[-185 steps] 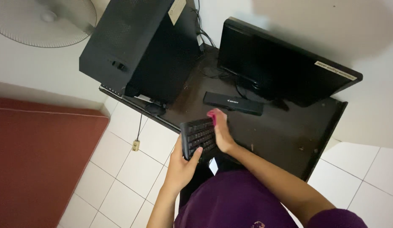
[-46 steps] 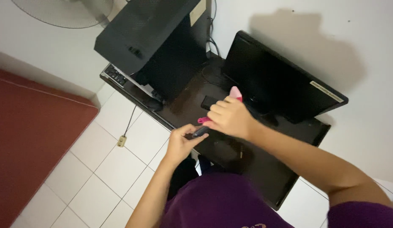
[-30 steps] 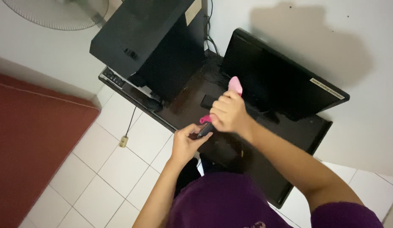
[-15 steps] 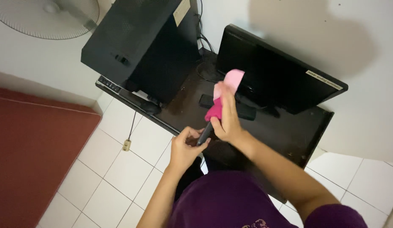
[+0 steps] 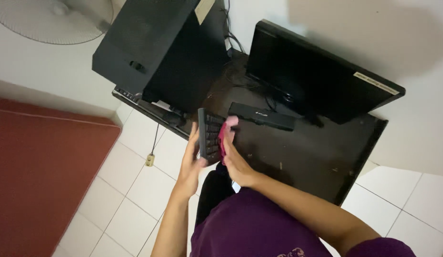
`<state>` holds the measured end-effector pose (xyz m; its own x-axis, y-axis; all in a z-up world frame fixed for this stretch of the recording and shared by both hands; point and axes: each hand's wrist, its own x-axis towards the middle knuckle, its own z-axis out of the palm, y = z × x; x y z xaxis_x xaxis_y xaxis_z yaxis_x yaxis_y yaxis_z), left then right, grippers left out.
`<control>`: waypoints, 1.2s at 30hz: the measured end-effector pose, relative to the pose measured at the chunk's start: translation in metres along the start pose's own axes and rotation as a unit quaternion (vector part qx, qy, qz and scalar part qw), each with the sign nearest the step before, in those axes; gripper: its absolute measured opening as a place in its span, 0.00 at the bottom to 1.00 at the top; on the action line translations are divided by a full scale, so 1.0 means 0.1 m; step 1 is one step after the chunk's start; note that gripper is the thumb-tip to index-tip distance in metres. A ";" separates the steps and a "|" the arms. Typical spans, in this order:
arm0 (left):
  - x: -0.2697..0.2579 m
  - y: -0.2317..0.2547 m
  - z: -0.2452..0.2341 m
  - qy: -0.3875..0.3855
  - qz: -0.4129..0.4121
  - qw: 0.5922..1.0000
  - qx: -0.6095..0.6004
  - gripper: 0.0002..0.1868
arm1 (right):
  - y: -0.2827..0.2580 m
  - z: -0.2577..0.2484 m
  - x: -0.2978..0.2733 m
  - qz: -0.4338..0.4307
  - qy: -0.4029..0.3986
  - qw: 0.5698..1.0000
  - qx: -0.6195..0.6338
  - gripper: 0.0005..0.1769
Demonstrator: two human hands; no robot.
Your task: The person wipes a black computer keyboard with a pink cloth, then wipes a black mousepad, and finally wipes the keyboard again. The person handles the keyboard and mousepad one at a time, using the cloth to clean their surfaces.
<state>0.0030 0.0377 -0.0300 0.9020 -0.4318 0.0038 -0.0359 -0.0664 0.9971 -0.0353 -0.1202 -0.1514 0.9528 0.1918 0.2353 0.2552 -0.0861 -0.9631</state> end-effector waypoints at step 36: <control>-0.47 -0.39 0.08 0.297 -0.337 0.828 -0.336 0.40 | 0.63 -0.09 -0.43 0.044 0.166 0.979 -0.112 0.20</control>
<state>-0.0412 0.0533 -0.0695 0.6799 0.0312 -0.7327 0.6286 0.4898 0.6041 -0.0583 -0.1422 -0.2213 0.9640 -0.1514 0.2185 0.1641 -0.3077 -0.9372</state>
